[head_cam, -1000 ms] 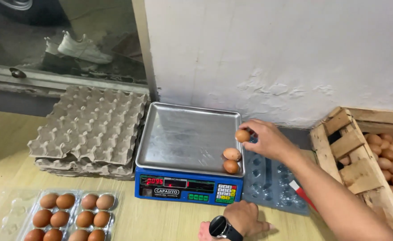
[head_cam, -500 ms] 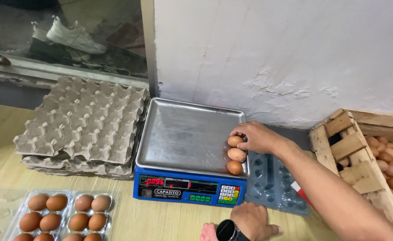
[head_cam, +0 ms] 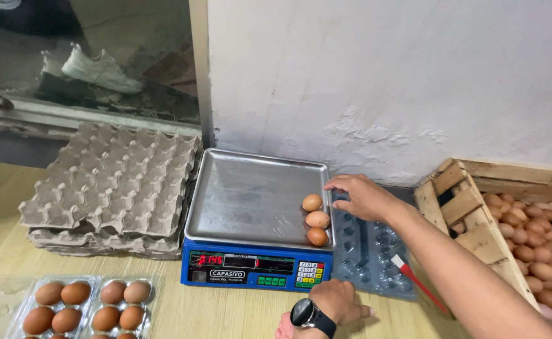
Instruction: The person is sorting eggs from a wooden crate, cleaning them with a brush, weighing them on a digital scale, and placing them into cartons.
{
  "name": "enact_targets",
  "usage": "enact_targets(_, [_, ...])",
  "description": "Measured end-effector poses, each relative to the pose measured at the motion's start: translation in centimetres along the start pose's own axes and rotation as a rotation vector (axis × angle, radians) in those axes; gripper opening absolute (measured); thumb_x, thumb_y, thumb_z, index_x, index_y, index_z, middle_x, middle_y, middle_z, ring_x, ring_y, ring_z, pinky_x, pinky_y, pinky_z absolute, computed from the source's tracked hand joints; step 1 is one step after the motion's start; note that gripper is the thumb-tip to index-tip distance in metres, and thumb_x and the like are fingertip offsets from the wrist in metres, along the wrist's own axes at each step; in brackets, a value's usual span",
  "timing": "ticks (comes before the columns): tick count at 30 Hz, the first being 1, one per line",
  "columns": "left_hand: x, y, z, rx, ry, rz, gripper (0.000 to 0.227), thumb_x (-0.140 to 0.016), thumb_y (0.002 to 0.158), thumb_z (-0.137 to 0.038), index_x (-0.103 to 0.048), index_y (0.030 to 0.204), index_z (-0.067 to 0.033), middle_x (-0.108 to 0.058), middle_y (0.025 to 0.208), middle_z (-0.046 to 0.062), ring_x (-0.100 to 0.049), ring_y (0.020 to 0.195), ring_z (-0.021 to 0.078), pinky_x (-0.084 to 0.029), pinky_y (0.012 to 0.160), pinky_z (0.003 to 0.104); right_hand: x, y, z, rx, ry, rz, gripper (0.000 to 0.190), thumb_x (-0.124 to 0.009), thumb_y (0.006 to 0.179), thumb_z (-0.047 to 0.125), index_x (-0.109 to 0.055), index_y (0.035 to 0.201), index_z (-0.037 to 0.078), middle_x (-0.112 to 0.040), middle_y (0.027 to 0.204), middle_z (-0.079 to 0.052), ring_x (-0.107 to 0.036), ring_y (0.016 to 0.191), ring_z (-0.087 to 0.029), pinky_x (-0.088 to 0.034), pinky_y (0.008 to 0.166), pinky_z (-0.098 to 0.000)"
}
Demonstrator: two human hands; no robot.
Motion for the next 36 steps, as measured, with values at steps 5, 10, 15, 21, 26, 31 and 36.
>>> enact_targets(5, [-0.8,1.3,1.2,0.011,0.037,-0.041,0.079,-0.056,0.097,-0.07,-0.065,0.136,-0.0015,-0.069,0.134,0.024,-0.068,0.118,0.0433,-0.056,0.093,0.05,2.6,-8.7,-1.4,0.046,0.026,-0.201,0.043,-0.084,0.087,0.026,-0.074,0.129,0.021,-0.078,0.125,0.002,-0.074,0.106,-0.018,-0.058,0.092,-0.0367])
enact_targets(10, [-2.1,2.3,3.0,-0.044,0.049,-0.196,0.065,-0.062,0.097,-0.069,-0.073,0.113,-0.0075,-0.073,0.117,0.02,-0.07,0.106,0.0399,-0.056,0.086,0.049,2.8,-22.2,-1.8,-0.257,0.201,-0.252,0.044,-0.083,0.089,0.03,-0.077,0.132,0.023,-0.078,0.135,0.007,-0.074,0.113,-0.011,-0.059,0.1,-0.03])
enact_targets(15, [-4.3,0.1,4.6,-0.021,0.041,-0.344,0.058,-0.067,0.095,-0.07,-0.073,0.121,-0.0181,-0.075,0.118,0.013,-0.07,0.111,0.0342,-0.055,0.09,0.048,-2.6,-33.7,-5.4,-0.537,0.335,-0.32,0.042,-0.083,0.087,0.034,-0.082,0.129,0.028,-0.085,0.128,0.009,-0.078,0.101,-0.009,-0.061,0.094,-0.0259])
enact_targets(21, [-5.4,-8.2,-0.2,0.035,0.184,-0.294,0.052,-0.068,0.101,-0.06,-0.072,0.126,-0.0141,-0.075,0.122,0.012,-0.071,0.111,0.032,-0.058,0.089,0.047,-6.5,-41.3,-4.5,-0.608,0.941,-0.569,0.034,-0.085,0.086,0.004,-0.088,0.12,0.001,-0.092,0.119,-0.014,-0.083,0.11,-0.024,-0.063,0.106,-0.0331])
enact_targets(26, [-6.3,-14.6,-5.9,0.178,0.326,-0.197,0.047,-0.057,0.105,-0.061,-0.07,0.116,-0.0171,-0.067,0.121,0.005,-0.067,0.107,0.0272,-0.034,0.097,0.062,-11.3,-41.7,-9.4,-0.249,1.425,-0.948,0.027,-0.065,0.096,-0.011,-0.072,0.121,-0.02,-0.078,0.114,-0.036,-0.07,0.094,-0.037,-0.056,0.084,-0.0437])
enact_targets(31, [-6.6,-16.5,-9.2,0.125,0.318,-0.165,0.059,-0.057,0.101,-0.064,-0.063,0.136,-0.0165,-0.063,0.136,0.01,-0.063,0.122,0.0352,-0.034,0.103,0.07,-14.4,-40.8,-12.3,-0.293,1.552,-1.073,0.019,-0.064,0.103,-0.003,-0.068,0.118,-0.013,-0.074,0.111,-0.03,-0.067,0.098,-0.034,-0.054,0.088,-0.0402])
enact_targets(36, [-8.4,-8.9,-5.9,0.0,0.371,-0.234,0.057,-0.064,0.102,-0.062,-0.069,0.127,-0.0112,-0.069,0.122,0.02,-0.069,0.108,0.0427,-0.052,0.093,0.058,-18.9,-40.2,-16.1,-0.342,1.496,-1.196,0.016,-0.071,0.099,0.002,-0.071,0.109,-0.011,-0.077,0.1,-0.027,-0.069,0.085,-0.028,-0.056,0.076,-0.0355])
Point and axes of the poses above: each hand's wrist, its own y-axis towards the middle knuckle, its own x-axis out of the back of the hand, z = x × y, the point moved 5 cm from there along y, towards the middle knuckle
